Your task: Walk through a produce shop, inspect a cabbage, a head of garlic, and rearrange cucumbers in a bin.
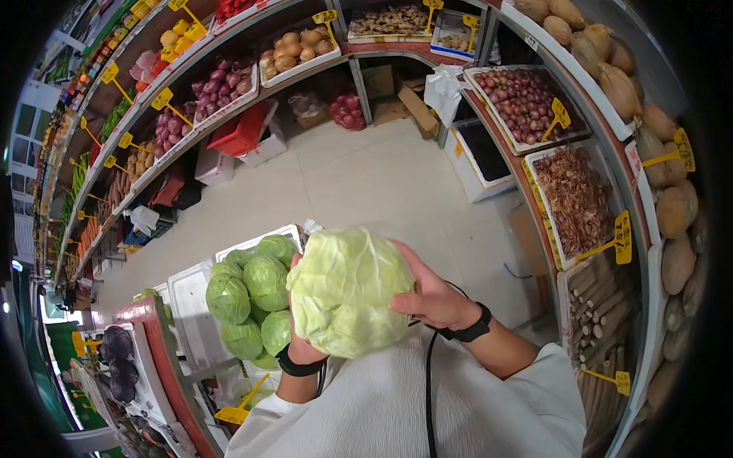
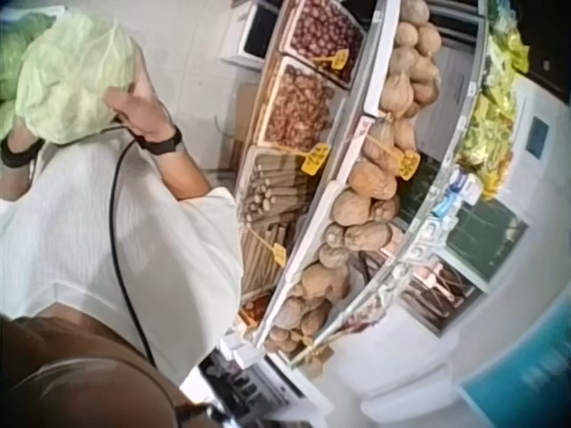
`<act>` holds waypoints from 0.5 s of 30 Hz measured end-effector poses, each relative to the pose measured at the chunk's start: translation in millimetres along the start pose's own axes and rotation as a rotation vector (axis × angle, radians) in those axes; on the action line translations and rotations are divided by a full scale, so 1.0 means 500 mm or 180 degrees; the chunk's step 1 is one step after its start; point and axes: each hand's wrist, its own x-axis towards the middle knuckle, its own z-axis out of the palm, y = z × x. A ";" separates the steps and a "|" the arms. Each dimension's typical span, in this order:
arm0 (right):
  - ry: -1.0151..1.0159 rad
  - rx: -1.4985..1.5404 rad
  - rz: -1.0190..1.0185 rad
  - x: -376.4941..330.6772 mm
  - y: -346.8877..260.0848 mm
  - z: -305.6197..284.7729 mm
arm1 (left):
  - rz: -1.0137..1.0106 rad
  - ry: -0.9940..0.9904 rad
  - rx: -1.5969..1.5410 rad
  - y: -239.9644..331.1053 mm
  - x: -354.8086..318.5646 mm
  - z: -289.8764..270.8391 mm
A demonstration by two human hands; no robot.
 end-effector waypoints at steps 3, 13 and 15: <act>0.0159 -0.0992 -0.0817 0.007 -0.013 -0.005 | 0.0695 -0.0002 -0.0045 0.008 -0.012 0.008; 0.0840 -0.2135 -0.1347 0.011 -0.010 0.017 | 0.0482 0.0124 -0.0711 -0.010 0.000 0.019; 0.0846 -0.2381 -0.1396 0.010 -0.006 0.021 | 0.0409 0.0326 -0.0641 -0.023 0.000 0.019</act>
